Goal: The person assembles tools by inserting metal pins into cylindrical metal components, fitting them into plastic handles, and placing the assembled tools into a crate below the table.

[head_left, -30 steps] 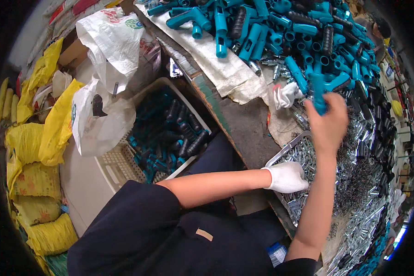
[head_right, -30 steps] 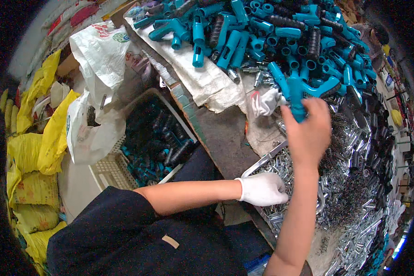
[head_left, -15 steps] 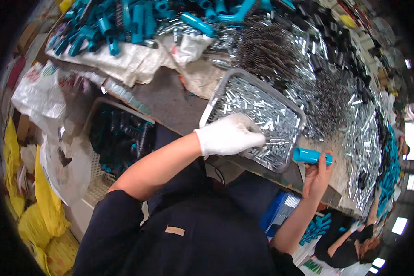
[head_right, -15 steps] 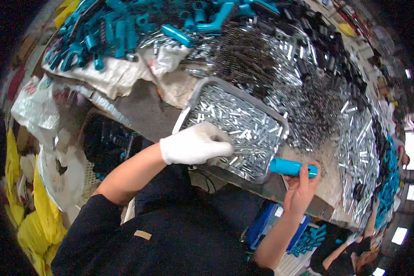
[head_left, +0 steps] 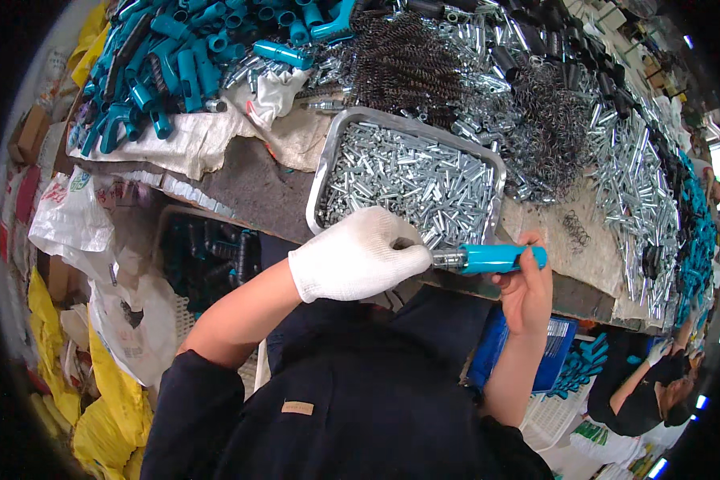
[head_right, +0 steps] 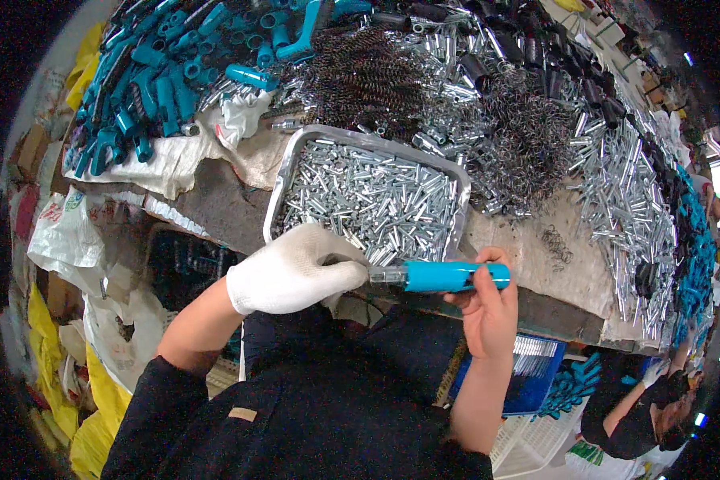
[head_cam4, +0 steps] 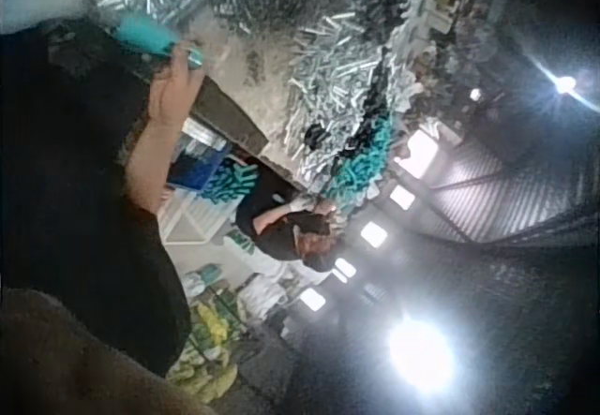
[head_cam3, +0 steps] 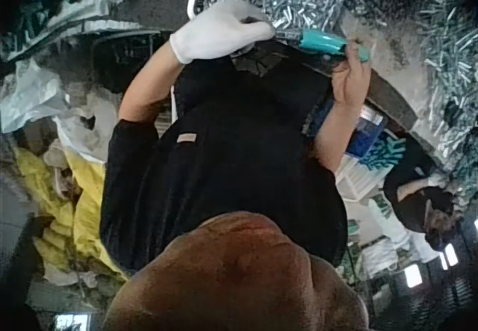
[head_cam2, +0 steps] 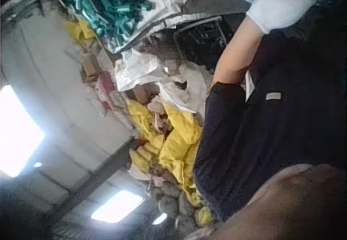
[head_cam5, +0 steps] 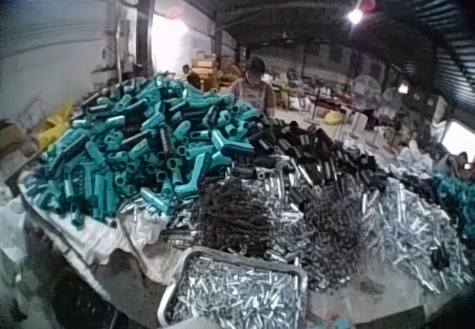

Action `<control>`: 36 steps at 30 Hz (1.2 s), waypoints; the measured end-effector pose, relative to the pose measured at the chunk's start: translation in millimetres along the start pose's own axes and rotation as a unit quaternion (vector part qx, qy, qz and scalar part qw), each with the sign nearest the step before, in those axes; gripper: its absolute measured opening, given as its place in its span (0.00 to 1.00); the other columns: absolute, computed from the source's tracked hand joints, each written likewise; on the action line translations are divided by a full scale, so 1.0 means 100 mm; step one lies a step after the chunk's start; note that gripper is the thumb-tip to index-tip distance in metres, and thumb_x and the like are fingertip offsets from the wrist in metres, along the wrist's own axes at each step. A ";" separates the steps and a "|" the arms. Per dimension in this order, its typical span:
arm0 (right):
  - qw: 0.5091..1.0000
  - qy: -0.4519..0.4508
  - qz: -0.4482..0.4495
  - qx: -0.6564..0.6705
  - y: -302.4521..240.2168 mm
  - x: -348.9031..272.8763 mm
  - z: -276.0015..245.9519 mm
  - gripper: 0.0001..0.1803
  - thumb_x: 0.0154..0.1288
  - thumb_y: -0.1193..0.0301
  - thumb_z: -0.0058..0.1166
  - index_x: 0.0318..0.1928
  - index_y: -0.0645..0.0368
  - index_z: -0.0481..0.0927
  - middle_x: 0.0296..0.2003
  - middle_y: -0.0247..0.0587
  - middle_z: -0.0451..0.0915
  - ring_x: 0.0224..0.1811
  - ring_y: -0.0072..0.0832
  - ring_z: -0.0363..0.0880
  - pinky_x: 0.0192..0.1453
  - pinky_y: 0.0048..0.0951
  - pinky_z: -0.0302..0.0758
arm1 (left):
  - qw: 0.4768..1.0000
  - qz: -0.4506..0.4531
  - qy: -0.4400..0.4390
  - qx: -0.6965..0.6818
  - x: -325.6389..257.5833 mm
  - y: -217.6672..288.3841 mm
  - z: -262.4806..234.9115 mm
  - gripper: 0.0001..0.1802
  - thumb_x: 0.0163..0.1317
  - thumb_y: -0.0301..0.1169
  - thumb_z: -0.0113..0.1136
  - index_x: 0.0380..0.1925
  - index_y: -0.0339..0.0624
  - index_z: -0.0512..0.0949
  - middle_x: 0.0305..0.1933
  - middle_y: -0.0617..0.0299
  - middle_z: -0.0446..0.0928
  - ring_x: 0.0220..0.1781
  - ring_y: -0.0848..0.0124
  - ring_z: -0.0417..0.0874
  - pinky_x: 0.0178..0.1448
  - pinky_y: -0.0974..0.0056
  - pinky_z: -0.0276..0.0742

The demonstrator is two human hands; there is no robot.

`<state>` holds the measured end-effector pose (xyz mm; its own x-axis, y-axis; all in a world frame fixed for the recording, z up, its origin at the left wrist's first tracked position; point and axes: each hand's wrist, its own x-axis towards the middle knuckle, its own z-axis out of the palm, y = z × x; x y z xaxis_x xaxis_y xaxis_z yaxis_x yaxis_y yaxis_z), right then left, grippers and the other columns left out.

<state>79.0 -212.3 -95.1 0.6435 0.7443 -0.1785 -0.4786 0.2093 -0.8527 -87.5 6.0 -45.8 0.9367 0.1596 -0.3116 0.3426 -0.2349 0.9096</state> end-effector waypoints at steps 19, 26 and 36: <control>0.979 -0.084 0.157 -0.097 0.25 0.07 0.43 0.12 0.77 0.60 0.40 0.46 0.56 0.64 0.20 0.45 0.76 0.13 0.32 0.77 0.10 0.25 0.71 | 0.990 -0.104 0.081 -0.046 -0.02 -0.15 0.17 0.19 0.72 0.38 0.44 0.43 0.35 0.79 0.28 0.54 0.79 0.27 0.69 0.79 0.35 0.64 0.75; 0.961 -0.088 0.122 -0.233 0.22 0.24 0.59 0.12 0.78 0.62 0.41 0.50 0.58 0.69 0.26 0.38 0.77 0.17 0.21 0.75 0.17 0.19 0.65 | 0.972 -0.102 -0.056 -0.203 -0.10 -0.19 0.03 0.20 0.65 0.39 0.55 0.51 0.39 0.78 0.24 0.70 0.73 0.23 0.82 0.70 0.28 0.73 0.67; 0.703 -0.025 -0.154 -0.694 0.29 0.43 0.72 0.08 0.61 0.74 0.56 0.42 0.58 0.78 0.42 0.42 0.75 0.39 0.48 0.80 0.40 0.45 0.76 | 0.966 -0.077 0.131 -0.211 -0.12 -0.25 -0.06 0.24 0.64 0.40 0.57 0.58 0.41 0.76 0.22 0.72 0.70 0.22 0.84 0.66 0.25 0.75 0.62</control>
<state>49.8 -128.3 -92.6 0.5508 0.8276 0.1082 0.7449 -0.4290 -0.5110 -107.3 15.6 -63.2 0.8081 0.4114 -0.4216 0.3641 0.2138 0.9065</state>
